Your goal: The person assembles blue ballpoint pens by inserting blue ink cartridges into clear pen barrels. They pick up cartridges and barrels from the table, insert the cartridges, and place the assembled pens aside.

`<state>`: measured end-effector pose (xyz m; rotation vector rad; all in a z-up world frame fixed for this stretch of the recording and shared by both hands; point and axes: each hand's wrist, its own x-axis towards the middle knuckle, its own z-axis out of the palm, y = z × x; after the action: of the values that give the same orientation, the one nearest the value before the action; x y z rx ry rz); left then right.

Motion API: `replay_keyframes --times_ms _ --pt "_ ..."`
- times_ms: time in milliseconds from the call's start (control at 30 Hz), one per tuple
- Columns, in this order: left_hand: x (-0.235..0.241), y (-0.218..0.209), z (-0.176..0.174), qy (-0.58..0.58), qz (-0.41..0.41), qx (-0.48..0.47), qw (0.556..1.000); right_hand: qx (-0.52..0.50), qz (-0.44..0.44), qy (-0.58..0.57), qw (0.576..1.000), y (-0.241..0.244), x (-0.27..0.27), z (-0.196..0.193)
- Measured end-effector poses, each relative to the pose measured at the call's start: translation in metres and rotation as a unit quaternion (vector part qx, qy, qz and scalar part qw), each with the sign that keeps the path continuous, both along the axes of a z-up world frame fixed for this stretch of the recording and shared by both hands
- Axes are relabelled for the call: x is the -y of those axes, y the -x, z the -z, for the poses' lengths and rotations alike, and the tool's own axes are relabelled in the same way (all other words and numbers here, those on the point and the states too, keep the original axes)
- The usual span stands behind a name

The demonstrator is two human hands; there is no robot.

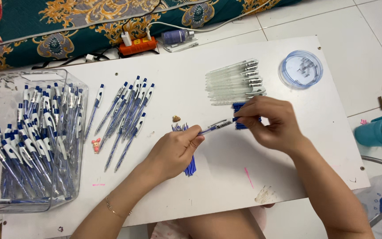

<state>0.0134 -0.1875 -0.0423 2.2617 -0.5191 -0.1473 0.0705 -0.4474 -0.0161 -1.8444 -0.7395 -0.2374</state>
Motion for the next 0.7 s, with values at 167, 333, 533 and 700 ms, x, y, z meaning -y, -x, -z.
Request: replay_keyframes --times_ms 167,333,533,700 --pt "-0.006 -0.008 -0.006 0.03 -0.017 -0.051 0.998 -0.038 0.036 -0.039 0.998 -0.023 0.039 0.007" --pt "-0.019 -0.016 0.01 0.009 -0.036 -0.052 0.998 -0.117 0.088 -0.106 0.983 -0.019 0.052 -0.004" --pt "-0.023 -0.019 0.009 0.038 -0.056 -0.013 0.998 -0.06 0.049 0.107 0.991 -0.027 0.051 -0.001" --pt "-0.024 -0.019 0.008 0.032 -0.06 -0.004 0.998 0.018 0.036 0.272 0.962 -0.04 0.062 0.011"
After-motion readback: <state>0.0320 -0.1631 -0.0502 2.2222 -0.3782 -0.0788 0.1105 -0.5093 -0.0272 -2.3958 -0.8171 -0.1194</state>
